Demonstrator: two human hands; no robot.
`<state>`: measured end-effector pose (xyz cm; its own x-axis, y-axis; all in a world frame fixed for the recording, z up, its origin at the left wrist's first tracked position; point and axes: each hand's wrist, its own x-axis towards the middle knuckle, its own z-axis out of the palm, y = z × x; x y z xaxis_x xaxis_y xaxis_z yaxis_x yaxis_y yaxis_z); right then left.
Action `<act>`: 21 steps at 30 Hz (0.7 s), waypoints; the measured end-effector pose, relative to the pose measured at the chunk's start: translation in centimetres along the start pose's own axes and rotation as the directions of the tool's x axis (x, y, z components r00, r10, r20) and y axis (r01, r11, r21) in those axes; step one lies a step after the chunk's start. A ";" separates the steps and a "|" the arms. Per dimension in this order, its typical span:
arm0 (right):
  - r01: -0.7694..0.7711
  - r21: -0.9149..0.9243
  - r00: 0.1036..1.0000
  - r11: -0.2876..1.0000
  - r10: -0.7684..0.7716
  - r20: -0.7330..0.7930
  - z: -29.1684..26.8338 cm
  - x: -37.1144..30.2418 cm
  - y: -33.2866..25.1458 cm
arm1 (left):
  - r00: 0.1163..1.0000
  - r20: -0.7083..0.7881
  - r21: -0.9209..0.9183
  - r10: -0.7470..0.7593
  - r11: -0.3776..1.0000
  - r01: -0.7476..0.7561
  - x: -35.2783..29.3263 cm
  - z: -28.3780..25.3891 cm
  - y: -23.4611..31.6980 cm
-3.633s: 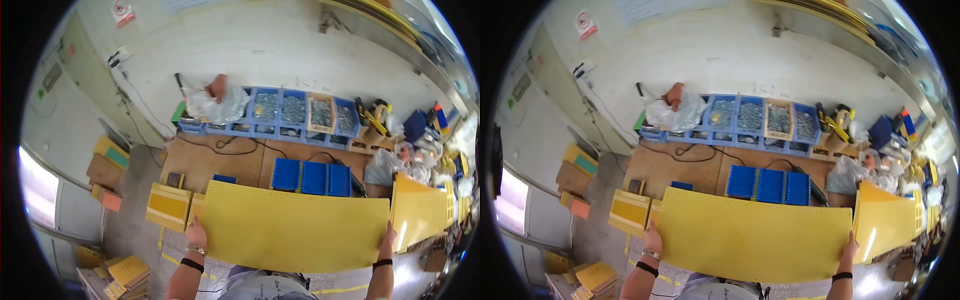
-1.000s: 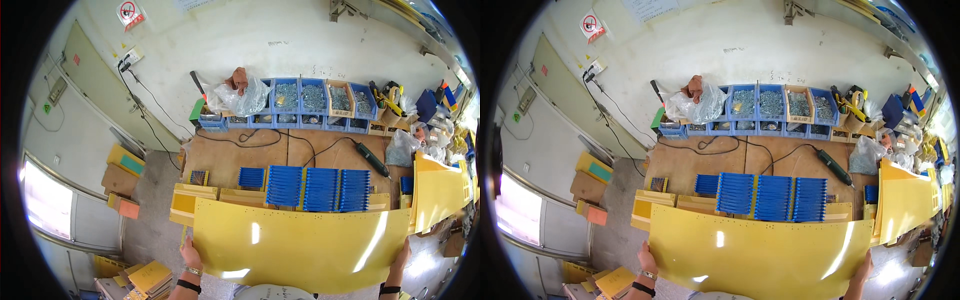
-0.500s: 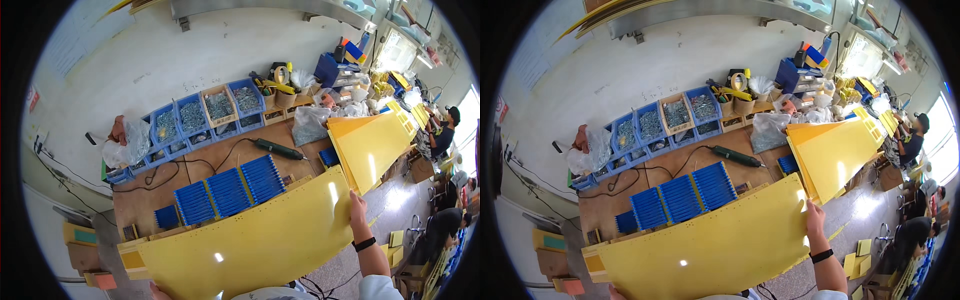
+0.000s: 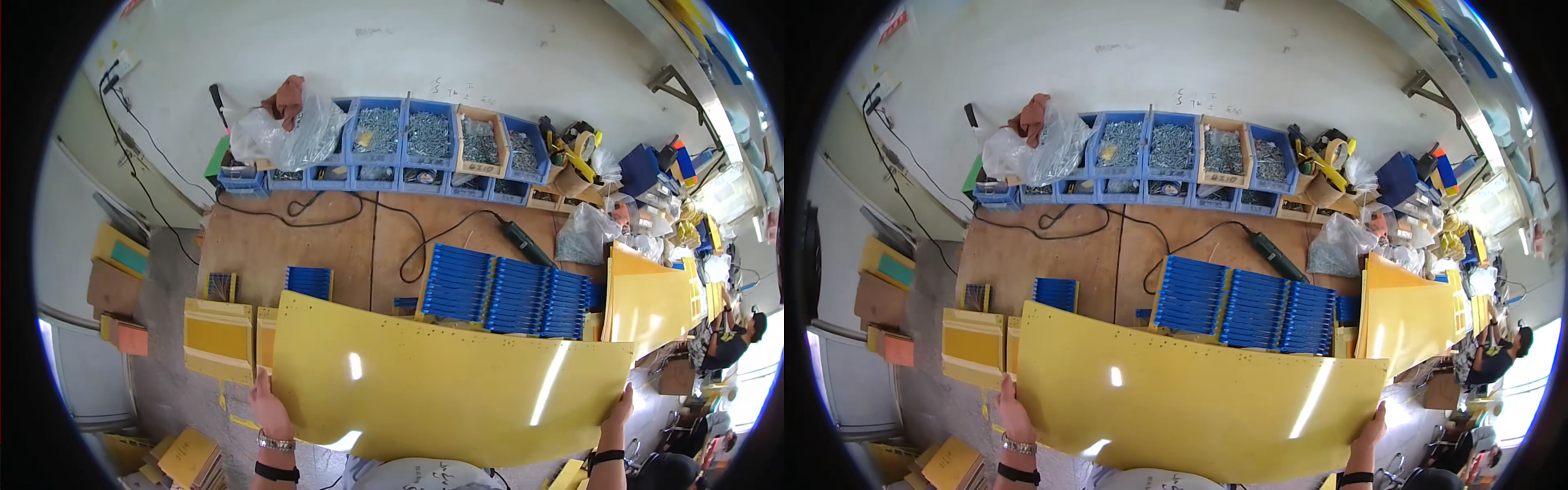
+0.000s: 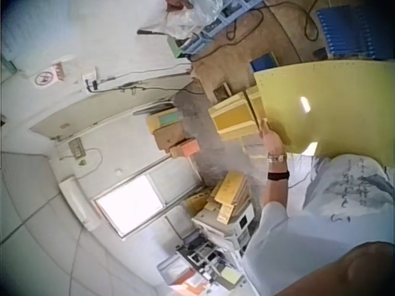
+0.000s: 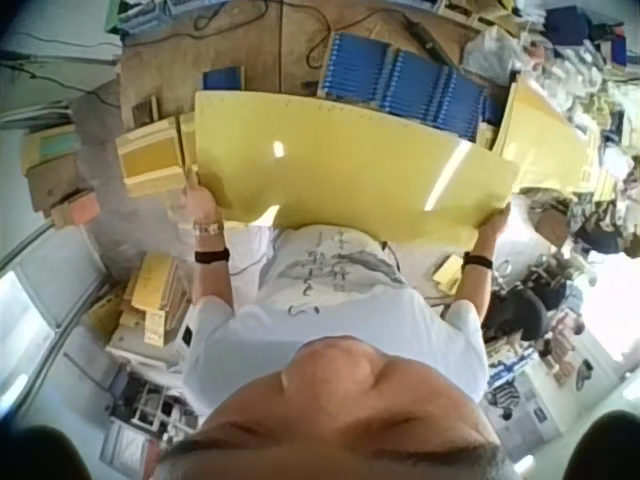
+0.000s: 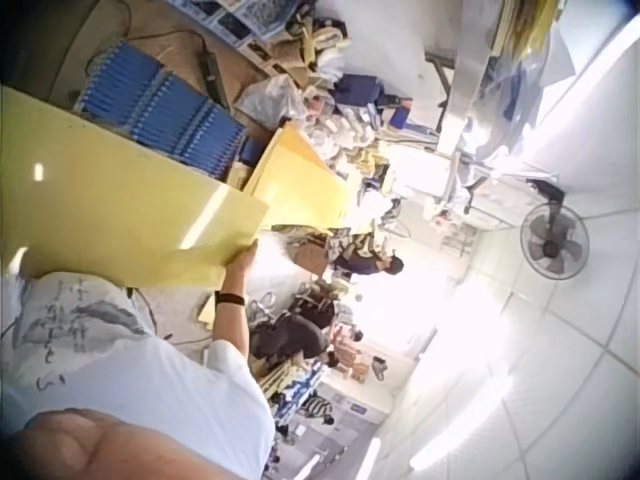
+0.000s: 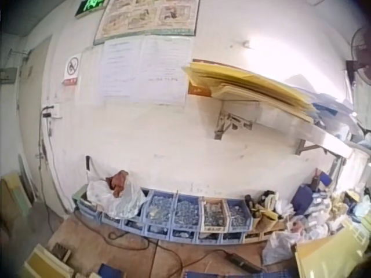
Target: The recorder is sorting and stacking painted yellow metal sheets at a workstation in a fabrication facility.
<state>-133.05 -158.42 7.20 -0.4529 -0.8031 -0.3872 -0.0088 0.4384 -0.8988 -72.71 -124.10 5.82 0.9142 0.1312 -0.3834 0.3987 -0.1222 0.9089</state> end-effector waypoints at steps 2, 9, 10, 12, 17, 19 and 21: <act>-0.020 0.013 1.000 1.000 0.019 0.006 -0.8 -0.1 -0.1 | 0.997 -0.067 0.035 0.041 0.999 -0.039 0.3 0.3 -1.4; 0.094 0.063 0.990 0.994 -0.100 0.098 0.8 4.5 -1.5 | 0.995 0.094 0.033 -0.041 0.999 0.038 -1.7 0.8 -2.9; 0.116 0.058 0.989 0.992 -0.121 0.086 1.1 5.4 -1.6 | 0.995 0.098 0.048 -0.028 0.999 0.024 -2.0 0.3 -3.5; 0.114 0.040 0.986 0.993 -0.118 0.114 2.1 7.3 -2.3 | 0.997 -0.018 -0.046 -0.073 0.996 0.072 -2.2 -0.5 -5.2; 0.123 -0.110 0.986 0.986 -0.108 0.131 5.5 9.6 -4.2 | 0.999 0.002 -0.054 -0.051 0.997 0.051 -4.5 1.2 -3.7; 0.113 -0.110 0.985 0.987 -0.097 0.141 7.5 8.9 -5.5 | 0.999 -0.028 0.002 -0.038 0.999 0.038 -4.2 1.5 -3.8; 0.115 -0.081 0.979 0.990 -0.099 0.178 8.1 10.4 -5.3 | 0.997 -0.063 0.079 -0.040 0.996 0.045 -3.6 2.6 -3.5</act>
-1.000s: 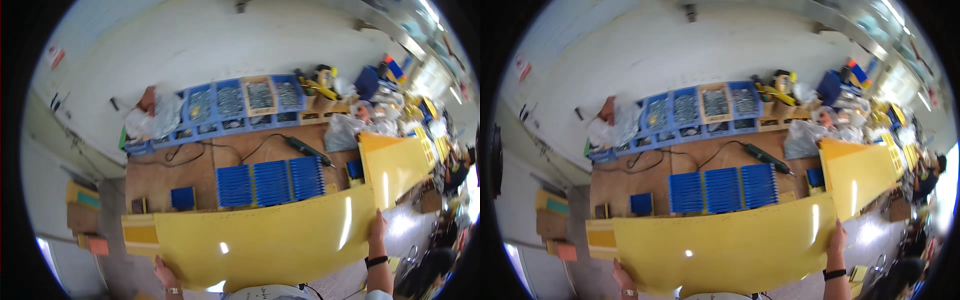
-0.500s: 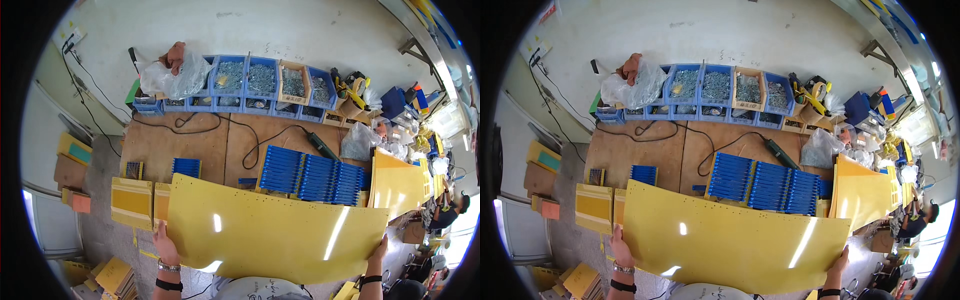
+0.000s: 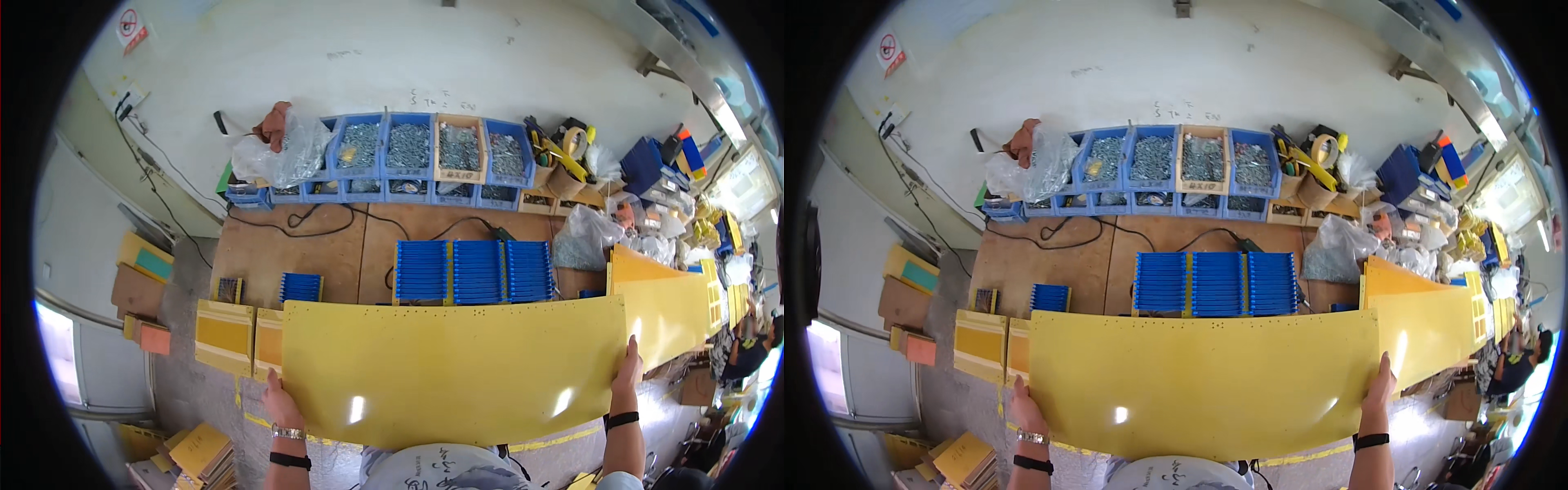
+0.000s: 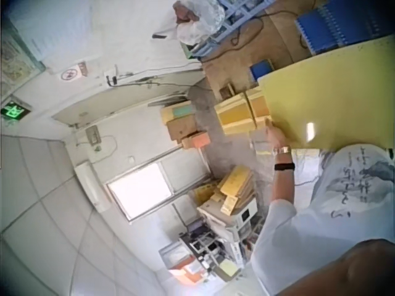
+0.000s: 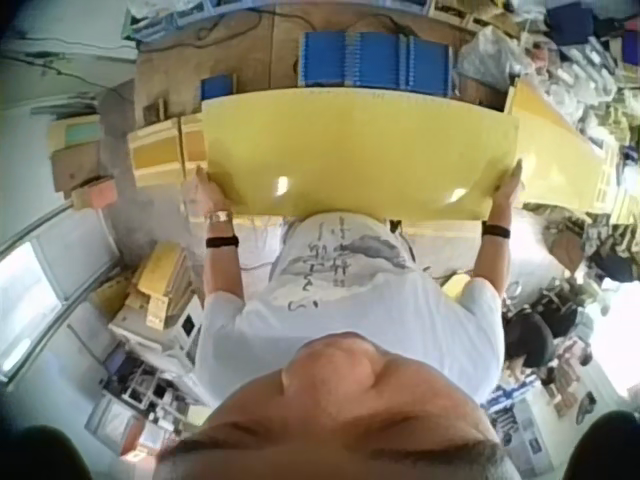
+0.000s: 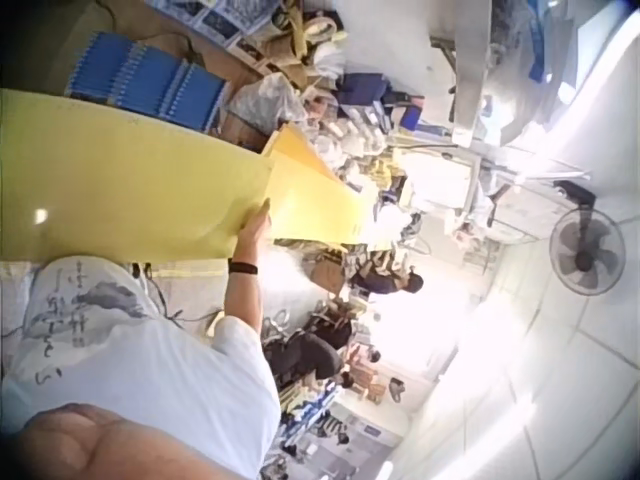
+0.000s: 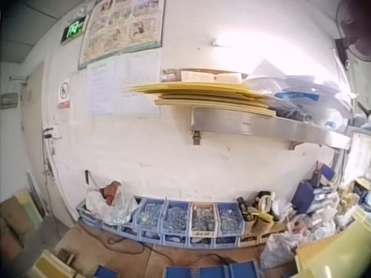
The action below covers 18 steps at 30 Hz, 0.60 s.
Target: The recorder is sorting and stacking painted yellow metal sheets at a workstation in a fabrication facility.
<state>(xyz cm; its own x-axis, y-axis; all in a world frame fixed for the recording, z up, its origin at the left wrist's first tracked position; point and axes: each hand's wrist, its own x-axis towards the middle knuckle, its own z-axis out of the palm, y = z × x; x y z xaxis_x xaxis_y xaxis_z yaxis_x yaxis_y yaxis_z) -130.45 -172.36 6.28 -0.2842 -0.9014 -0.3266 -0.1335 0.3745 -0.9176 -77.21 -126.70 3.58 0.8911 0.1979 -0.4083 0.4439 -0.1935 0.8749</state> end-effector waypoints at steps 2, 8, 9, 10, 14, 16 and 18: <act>0.003 0.020 0.999 1.000 -0.004 0.033 0.3 1.7 0.5 | 1.000 -0.008 -0.056 0.008 0.998 -0.008 0.0 1.5 0.7; 0.012 0.058 0.993 0.998 -0.019 0.117 3.0 4.6 1.0 | 0.999 -0.018 -0.052 0.033 0.998 -0.034 2.5 2.0 0.4; -0.005 0.036 0.994 0.999 0.001 0.110 3.5 4.7 0.8 | 0.998 -0.042 0.012 0.054 0.999 -0.053 2.9 1.9 0.3; -0.022 0.015 0.994 1.000 0.021 0.107 4.5 4.8 0.5 | 0.997 -0.058 0.010 0.056 0.998 -0.055 3.6 2.0 -0.1; -0.012 0.009 0.991 1.000 0.011 0.137 5.6 5.6 1.4 | 0.993 -0.077 0.192 0.091 0.978 -0.074 4.7 2.8 0.0; -0.072 0.016 0.990 0.997 0.069 0.126 5.6 5.6 1.8 | 0.986 -0.115 0.402 0.122 0.913 -0.066 4.9 3.0 0.1; -0.085 -0.022 0.988 0.996 0.087 0.125 6.8 5.4 2.1 | 0.992 -0.097 0.198 0.079 0.978 -0.059 6.4 2.8 -1.4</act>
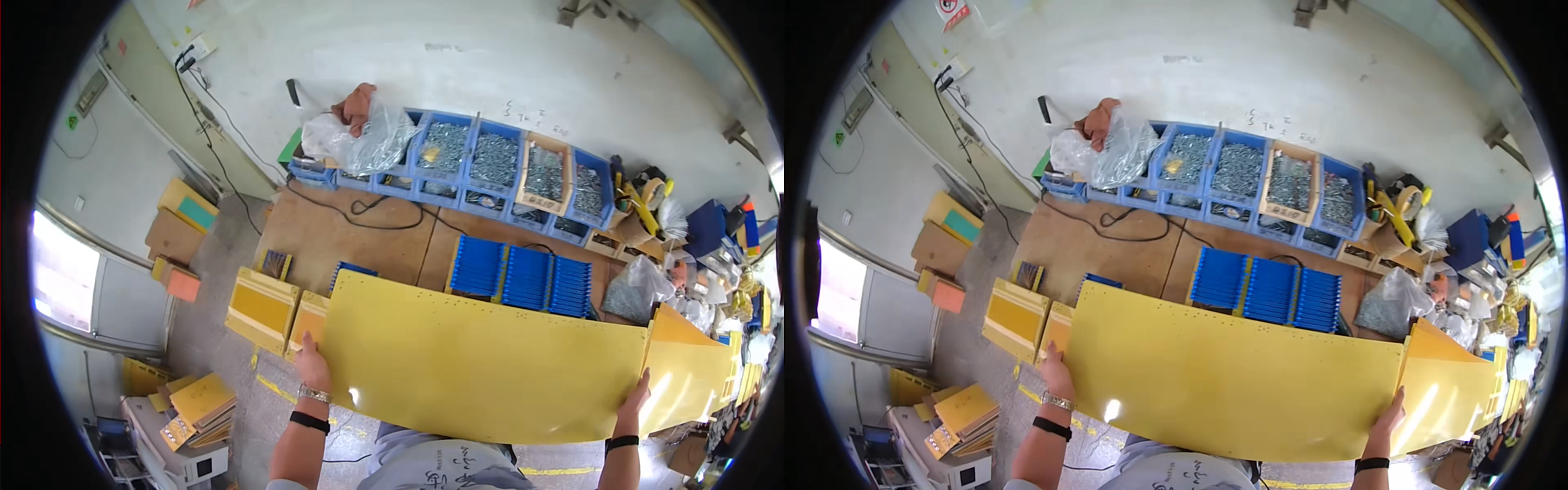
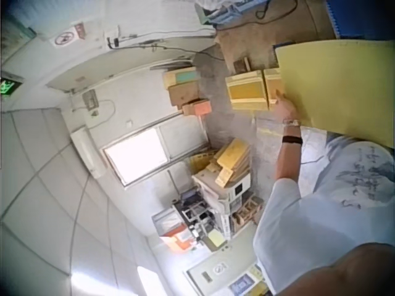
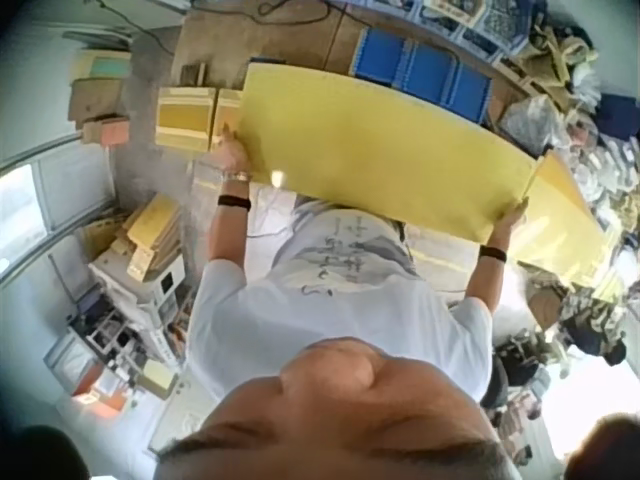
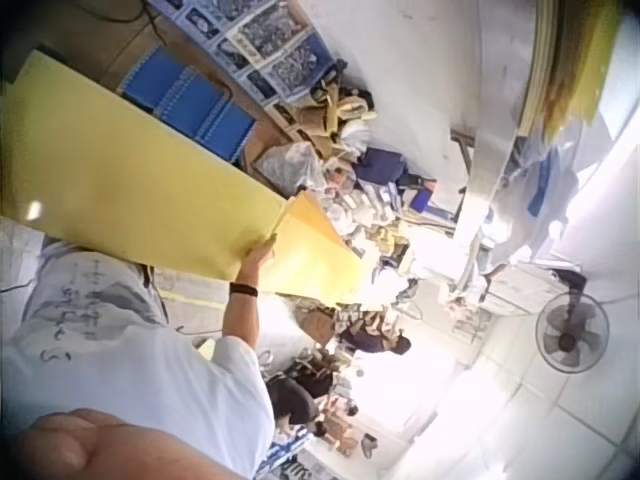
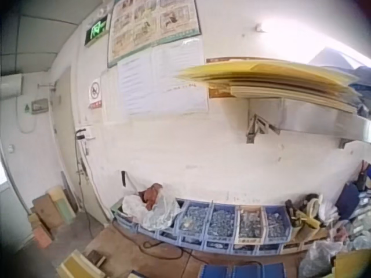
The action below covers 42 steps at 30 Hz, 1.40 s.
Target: The recorder is sorting and stacking painted yellow metal sheets at a workstation in a fabrication facility.
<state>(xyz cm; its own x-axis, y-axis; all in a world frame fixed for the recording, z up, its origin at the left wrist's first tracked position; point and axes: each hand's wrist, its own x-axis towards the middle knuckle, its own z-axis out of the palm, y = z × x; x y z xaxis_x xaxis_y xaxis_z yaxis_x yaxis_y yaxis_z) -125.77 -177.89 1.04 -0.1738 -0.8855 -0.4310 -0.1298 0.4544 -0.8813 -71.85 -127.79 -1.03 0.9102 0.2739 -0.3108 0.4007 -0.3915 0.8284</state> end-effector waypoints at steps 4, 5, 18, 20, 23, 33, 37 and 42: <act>0.117 -0.022 0.991 0.993 -0.118 -0.057 0.4 -0.7 0.3 | 0.998 0.064 0.066 -0.005 0.998 0.001 -0.4 0.3 1.2; 0.163 -0.053 0.985 0.985 -0.166 -0.051 0.4 -0.6 0.6 | 0.998 0.070 0.071 -0.007 0.997 0.002 -1.1 0.5 2.2; 0.255 -0.785 0.889 0.565 -0.456 -0.040 -1.5 2.3 3.1 | 0.947 0.223 0.172 0.231 0.947 -0.272 -0.9 -0.6 1.3; 0.218 -0.811 0.897 0.542 -0.439 -0.052 -1.7 2.2 3.2 | 0.934 0.231 0.153 0.271 0.938 -0.310 -0.6 -1.0 1.3; 0.278 -0.744 0.842 0.607 -0.526 -0.114 -1.5 2.0 3.2 | 0.938 0.236 0.293 0.254 0.902 -0.318 -0.4 -0.6 1.4; 0.253 -0.723 0.888 0.643 -0.452 -0.091 -1.7 1.1 2.7 | 0.926 0.206 0.319 0.316 0.873 -0.369 -1.4 -1.1 1.5; 0.256 -0.751 0.882 0.609 -0.465 -0.076 -1.3 0.6 3.1 | 0.917 0.211 0.273 0.338 0.881 -0.387 -2.0 -3.0 0.9; 0.267 -0.722 0.892 0.638 -0.448 -0.065 -0.9 0.2 2.5 | 0.928 0.162 0.308 0.337 0.876 -0.372 -2.5 -4.7 0.2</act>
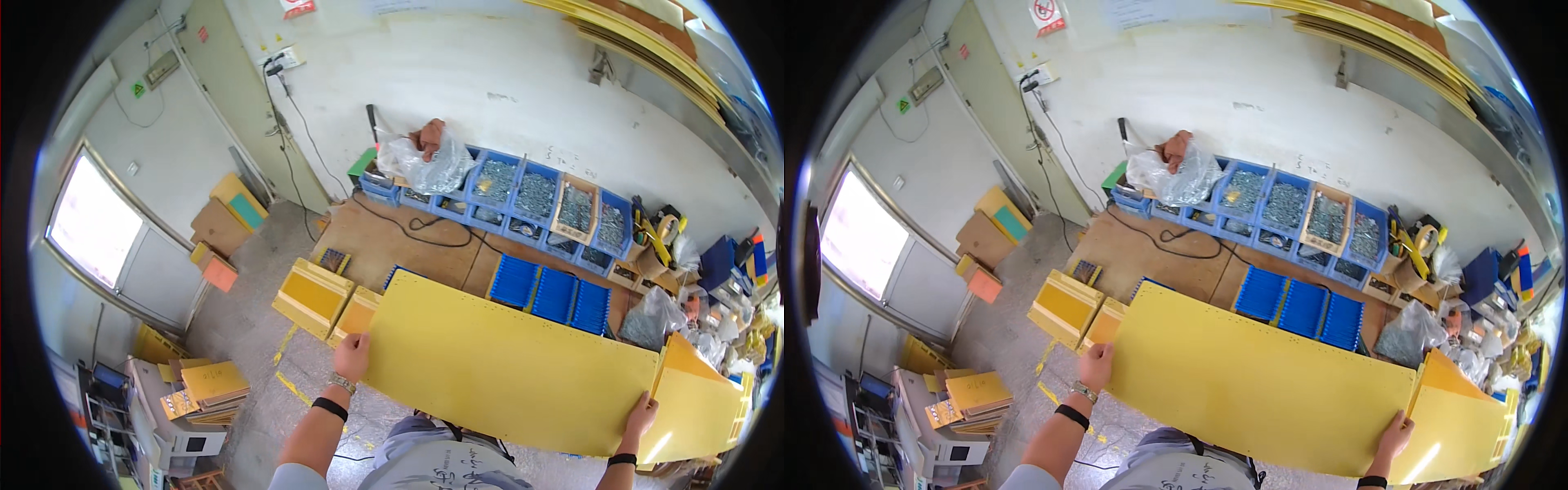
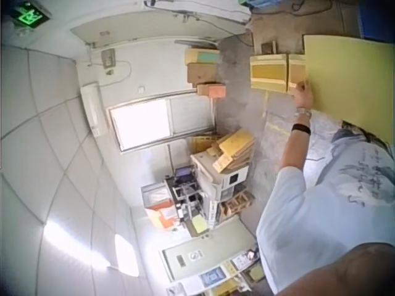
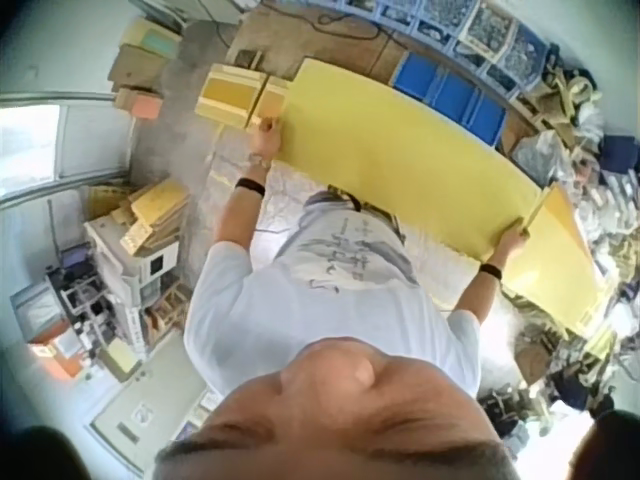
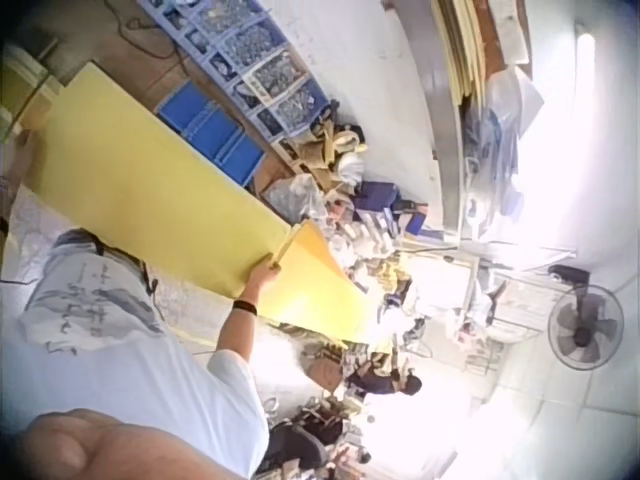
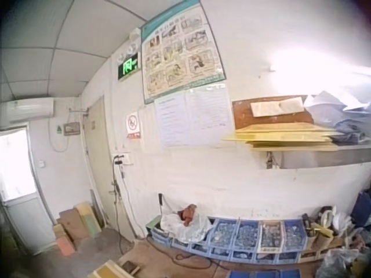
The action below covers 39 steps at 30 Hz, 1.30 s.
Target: The recorder is sorting and stacking painted yellow metal sheets at a workstation in a fabrication facility.
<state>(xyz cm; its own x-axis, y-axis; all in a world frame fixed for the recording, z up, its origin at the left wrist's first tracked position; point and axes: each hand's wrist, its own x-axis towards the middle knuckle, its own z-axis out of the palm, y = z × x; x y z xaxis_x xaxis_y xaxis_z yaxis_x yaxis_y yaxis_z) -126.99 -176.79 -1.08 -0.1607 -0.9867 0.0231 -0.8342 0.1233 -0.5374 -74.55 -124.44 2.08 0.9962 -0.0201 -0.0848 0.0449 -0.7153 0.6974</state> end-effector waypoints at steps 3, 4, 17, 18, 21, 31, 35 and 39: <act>-0.052 -0.011 0.999 0.999 0.052 -0.003 -0.7 1.0 0.6 | 0.997 0.037 -0.046 0.065 0.997 -0.064 0.0 1.5 -0.7; -0.071 -0.051 0.997 0.996 0.070 -0.027 -1.6 0.8 1.6 | 0.993 0.058 -0.077 0.107 0.992 -0.102 0.3 2.3 -1.1; -0.251 0.052 0.966 0.967 0.247 0.071 -5.1 -2.6 -5.1 | 0.943 0.188 0.106 0.275 0.949 -0.298 2.4 0.1 -5.4; -0.249 0.069 0.967 0.966 0.244 0.069 -5.2 -2.7 -4.7 | 0.929 0.213 0.100 0.302 0.939 -0.328 3.0 0.7 -5.0; -0.244 0.089 0.969 0.966 0.241 0.048 -4.8 -2.8 -3.2 | 0.937 0.310 -0.049 0.162 0.987 -0.154 1.7 1.3 -0.6; -0.240 0.109 0.970 0.965 0.233 0.075 -4.7 -2.2 -4.2 | 0.930 0.306 -0.081 0.202 0.979 -0.186 3.2 4.6 1.5; -0.245 0.087 0.968 0.966 0.239 0.076 -4.6 -2.1 -4.7 | 0.935 0.302 -0.095 0.188 0.981 -0.167 3.8 4.1 0.6; -0.238 0.068 0.970 0.969 0.233 0.073 -4.2 -2.2 -5.0 | 0.939 0.298 -0.113 0.171 0.983 -0.143 4.6 3.3 -1.0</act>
<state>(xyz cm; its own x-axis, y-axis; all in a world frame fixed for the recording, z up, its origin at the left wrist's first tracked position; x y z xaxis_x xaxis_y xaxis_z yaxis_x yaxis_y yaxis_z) -124.75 -174.80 5.11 -0.3114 -0.9360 -0.1642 -0.7344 0.3467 -0.5835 -70.27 -126.12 -1.40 0.9209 -0.3496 -0.1723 -0.0903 -0.6215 0.7782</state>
